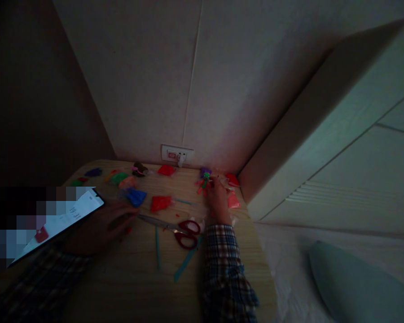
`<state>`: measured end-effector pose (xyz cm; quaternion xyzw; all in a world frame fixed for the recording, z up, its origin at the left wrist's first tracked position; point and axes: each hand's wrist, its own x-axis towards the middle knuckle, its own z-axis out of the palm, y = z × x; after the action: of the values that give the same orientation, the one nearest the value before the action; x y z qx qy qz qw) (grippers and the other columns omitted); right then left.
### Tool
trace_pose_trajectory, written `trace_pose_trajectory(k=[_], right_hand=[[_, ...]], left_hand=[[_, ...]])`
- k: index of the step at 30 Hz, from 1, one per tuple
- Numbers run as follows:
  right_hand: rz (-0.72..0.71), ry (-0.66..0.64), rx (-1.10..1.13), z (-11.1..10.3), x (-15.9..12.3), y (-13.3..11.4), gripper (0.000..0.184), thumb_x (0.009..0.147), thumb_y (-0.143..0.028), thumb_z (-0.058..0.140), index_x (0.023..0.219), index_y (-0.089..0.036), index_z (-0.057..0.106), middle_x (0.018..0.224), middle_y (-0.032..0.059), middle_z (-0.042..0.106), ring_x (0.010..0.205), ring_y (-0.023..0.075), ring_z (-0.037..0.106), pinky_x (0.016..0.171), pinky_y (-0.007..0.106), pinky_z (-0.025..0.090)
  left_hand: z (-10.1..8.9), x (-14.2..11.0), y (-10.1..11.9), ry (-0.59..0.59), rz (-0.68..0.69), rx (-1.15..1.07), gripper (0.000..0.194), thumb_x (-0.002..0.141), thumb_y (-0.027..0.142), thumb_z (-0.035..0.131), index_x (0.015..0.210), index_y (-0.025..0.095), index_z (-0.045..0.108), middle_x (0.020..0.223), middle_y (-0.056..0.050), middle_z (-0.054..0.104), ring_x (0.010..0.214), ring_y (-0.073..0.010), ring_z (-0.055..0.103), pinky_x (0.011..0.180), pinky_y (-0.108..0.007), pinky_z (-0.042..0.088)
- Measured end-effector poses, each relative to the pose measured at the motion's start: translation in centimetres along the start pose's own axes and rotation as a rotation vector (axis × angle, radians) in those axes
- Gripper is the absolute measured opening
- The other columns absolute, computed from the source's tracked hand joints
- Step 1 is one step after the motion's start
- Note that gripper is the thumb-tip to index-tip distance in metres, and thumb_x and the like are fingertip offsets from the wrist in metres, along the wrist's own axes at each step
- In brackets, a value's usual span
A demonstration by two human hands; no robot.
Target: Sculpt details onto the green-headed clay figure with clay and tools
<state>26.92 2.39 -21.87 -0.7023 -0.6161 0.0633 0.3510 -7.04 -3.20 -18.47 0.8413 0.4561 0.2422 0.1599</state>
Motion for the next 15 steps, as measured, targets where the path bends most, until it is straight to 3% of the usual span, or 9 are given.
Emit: trace_pose_trajectory(k=[3, 8, 11, 15], right_hand=[[-0.009, 0.021, 0.022, -0.5, 0.0, 0.2, 0.026, 0.086, -0.028, 0.05, 0.106, -0.019, 0.063, 0.1, 0.0097, 0.072, 0.088, 0.0227, 0.065, 0.08, 0.036, 0.043], [-0.013, 0.227, 0.048, -1.9, -0.3, -0.1, 0.029, 0.085, -0.028, 0.046, 0.105, -0.017, 0.065, 0.1, 0.0109, 0.073, 0.089, 0.0229, 0.066, 0.084, 0.038, 0.046], [-0.028, 0.333, 0.071, -2.9, -0.5, -1.1, 0.029, 0.086, -0.027, 0.044, 0.101, -0.018, 0.067, 0.101, 0.0105, 0.073, 0.091, 0.0233, 0.066, 0.086, 0.039, 0.046], [-0.088, 0.36, 0.12, -3.8, -1.4, -3.5, 0.027, 0.085, -0.025, 0.044, 0.096, -0.019, 0.068, 0.098, 0.0101, 0.073, 0.09, 0.0239, 0.066, 0.085, 0.04, 0.047]], left_hand=[[0.0, -0.1, 0.0, -0.051, -0.004, 0.015, 0.026, 0.087, 0.032, 0.049, 0.097, 0.023, 0.072, 0.103, -0.008, 0.073, 0.099, -0.0269, 0.066, 0.092, -0.043, 0.051], [0.3, -0.6, -0.6, -0.133, -0.033, -0.063, 0.027, 0.081, 0.033, 0.059, 0.104, 0.026, 0.071, 0.112, -0.007, 0.072, 0.105, -0.027, 0.065, 0.096, -0.042, 0.051], [0.4, -1.3, -1.0, -0.147, -0.022, -0.105, 0.029, 0.078, 0.031, 0.062, 0.105, 0.03, 0.071, 0.114, -0.004, 0.072, 0.105, -0.026, 0.066, 0.094, -0.038, 0.053], [0.2, -2.2, -0.7, -0.116, -0.037, -0.112, 0.022, 0.082, 0.031, 0.057, 0.099, 0.029, 0.071, 0.107, -0.004, 0.074, 0.101, -0.0247, 0.067, 0.092, -0.035, 0.054]])
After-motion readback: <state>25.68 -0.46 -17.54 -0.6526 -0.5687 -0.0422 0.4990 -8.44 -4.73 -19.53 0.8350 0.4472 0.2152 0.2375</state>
